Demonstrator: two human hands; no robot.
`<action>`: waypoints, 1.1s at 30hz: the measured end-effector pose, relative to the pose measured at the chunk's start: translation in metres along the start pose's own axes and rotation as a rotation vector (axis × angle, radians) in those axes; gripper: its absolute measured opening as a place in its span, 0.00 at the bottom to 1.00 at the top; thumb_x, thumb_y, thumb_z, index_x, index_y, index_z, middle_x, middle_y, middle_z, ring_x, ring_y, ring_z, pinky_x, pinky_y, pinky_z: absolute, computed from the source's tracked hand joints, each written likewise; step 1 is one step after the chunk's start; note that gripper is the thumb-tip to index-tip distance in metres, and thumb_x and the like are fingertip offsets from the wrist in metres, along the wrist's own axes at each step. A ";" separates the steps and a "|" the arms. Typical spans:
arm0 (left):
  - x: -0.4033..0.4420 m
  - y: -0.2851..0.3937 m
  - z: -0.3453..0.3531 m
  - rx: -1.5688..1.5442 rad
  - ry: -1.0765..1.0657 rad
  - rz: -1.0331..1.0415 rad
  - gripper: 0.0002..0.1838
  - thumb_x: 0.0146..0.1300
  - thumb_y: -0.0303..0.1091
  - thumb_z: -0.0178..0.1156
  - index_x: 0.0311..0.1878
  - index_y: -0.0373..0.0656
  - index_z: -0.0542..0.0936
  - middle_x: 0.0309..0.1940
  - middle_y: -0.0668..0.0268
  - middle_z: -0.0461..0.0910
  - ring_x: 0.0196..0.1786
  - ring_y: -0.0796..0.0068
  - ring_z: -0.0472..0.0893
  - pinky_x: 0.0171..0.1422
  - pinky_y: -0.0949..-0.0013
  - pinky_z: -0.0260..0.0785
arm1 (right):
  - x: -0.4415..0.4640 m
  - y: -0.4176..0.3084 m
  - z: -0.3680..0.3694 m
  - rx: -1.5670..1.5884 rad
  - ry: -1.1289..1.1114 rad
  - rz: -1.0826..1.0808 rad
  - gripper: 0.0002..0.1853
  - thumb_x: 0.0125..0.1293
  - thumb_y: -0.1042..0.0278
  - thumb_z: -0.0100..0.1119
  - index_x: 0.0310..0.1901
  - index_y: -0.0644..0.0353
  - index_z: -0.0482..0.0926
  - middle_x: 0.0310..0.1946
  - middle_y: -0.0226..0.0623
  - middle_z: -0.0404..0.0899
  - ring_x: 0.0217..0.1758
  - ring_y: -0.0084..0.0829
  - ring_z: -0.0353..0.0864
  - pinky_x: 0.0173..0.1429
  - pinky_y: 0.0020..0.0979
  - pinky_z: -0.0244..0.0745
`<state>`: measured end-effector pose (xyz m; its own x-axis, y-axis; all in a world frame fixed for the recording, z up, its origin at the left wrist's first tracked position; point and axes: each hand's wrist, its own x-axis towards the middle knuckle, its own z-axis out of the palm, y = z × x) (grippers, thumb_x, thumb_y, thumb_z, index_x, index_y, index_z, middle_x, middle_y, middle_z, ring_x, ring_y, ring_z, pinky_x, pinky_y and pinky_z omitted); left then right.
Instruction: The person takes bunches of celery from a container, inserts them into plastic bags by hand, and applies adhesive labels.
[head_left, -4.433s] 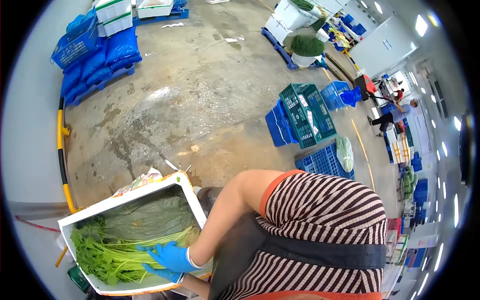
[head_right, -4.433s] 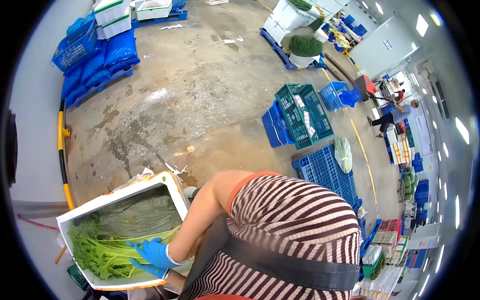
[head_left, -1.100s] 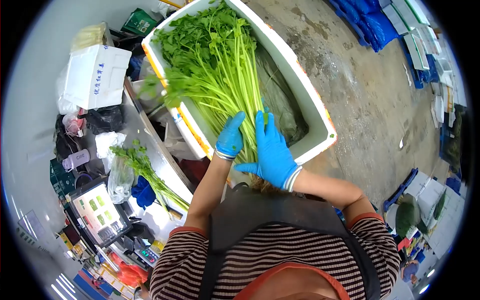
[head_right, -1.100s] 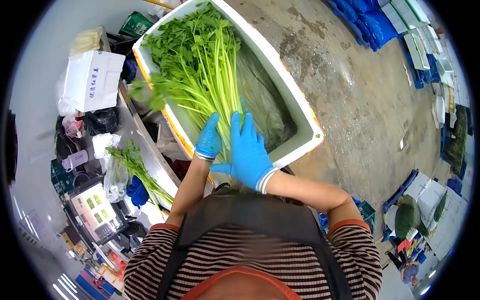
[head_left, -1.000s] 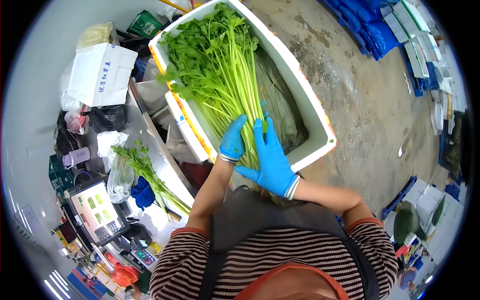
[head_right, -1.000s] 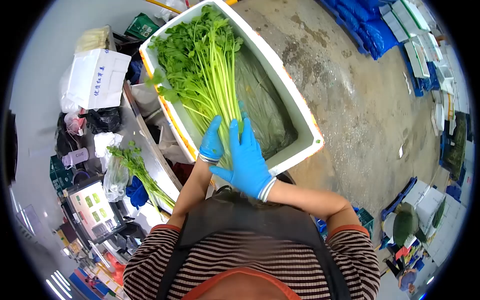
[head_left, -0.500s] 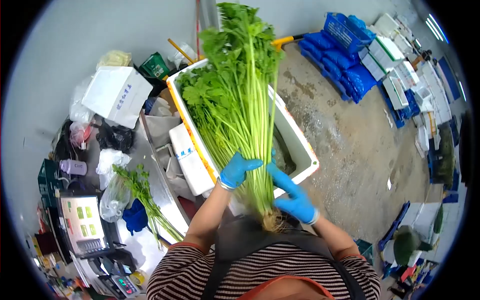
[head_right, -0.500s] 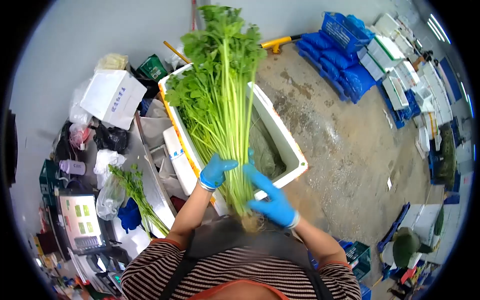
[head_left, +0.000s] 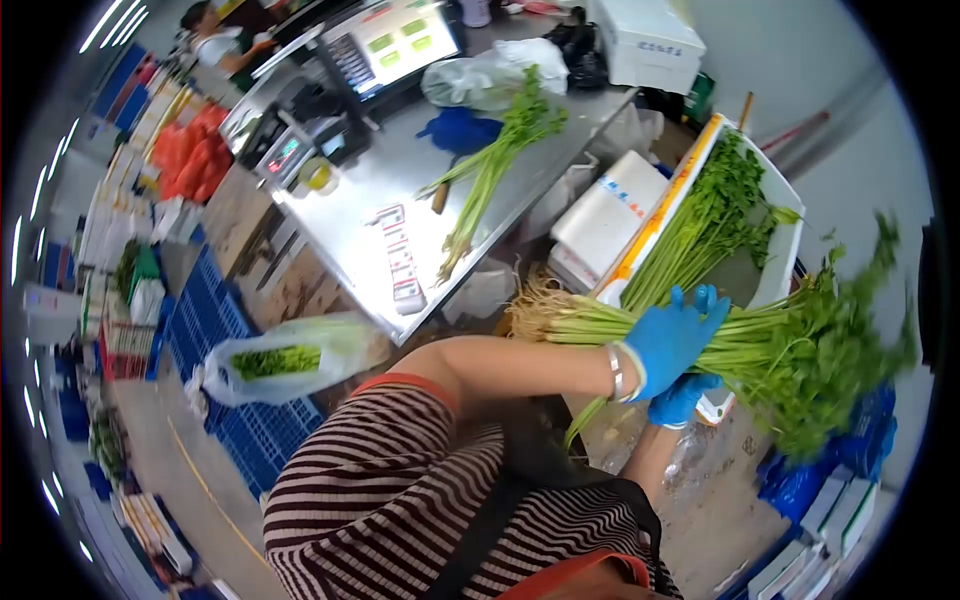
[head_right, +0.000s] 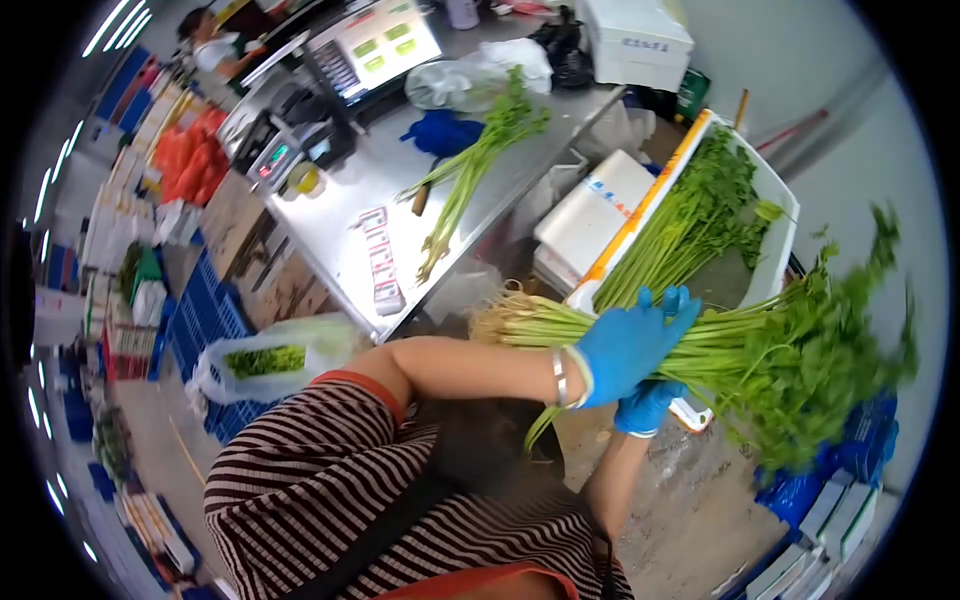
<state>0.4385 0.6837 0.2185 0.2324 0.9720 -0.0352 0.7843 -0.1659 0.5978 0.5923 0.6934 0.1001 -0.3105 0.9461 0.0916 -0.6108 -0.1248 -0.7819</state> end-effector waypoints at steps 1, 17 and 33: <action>-0.017 -0.002 0.005 0.105 0.087 -0.024 0.42 0.56 0.33 0.60 0.74 0.39 0.56 0.70 0.41 0.60 0.54 0.45 0.79 0.49 0.56 0.75 | -0.001 0.006 0.005 0.058 -0.035 0.024 0.58 0.55 0.25 0.58 0.75 0.60 0.47 0.75 0.39 0.52 0.76 0.40 0.54 0.77 0.45 0.52; -0.343 -0.056 -0.041 -0.446 0.824 -0.124 0.37 0.57 0.40 0.67 0.70 0.45 0.66 0.68 0.52 0.66 0.67 0.53 0.69 0.68 0.58 0.64 | -0.083 0.104 0.206 0.306 -0.449 0.364 0.44 0.59 0.47 0.61 0.72 0.62 0.56 0.42 0.28 0.72 0.53 0.30 0.75 0.74 0.56 0.58; -0.934 -0.458 -0.002 -0.868 1.332 -1.024 0.15 0.67 0.37 0.57 0.53 0.40 0.81 0.47 0.61 0.83 0.47 0.66 0.82 0.54 0.66 0.74 | -0.196 0.402 0.585 -0.022 -1.301 0.518 0.34 0.59 0.58 0.65 0.63 0.66 0.68 0.50 0.38 0.79 0.51 0.30 0.78 0.60 0.36 0.74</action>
<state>-0.1389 -0.1477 -0.0211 -0.9419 0.1757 -0.2861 -0.2536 0.1860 0.9492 -0.0182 0.2833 0.1286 -0.9461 -0.1581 0.2827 -0.2129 -0.3542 -0.9106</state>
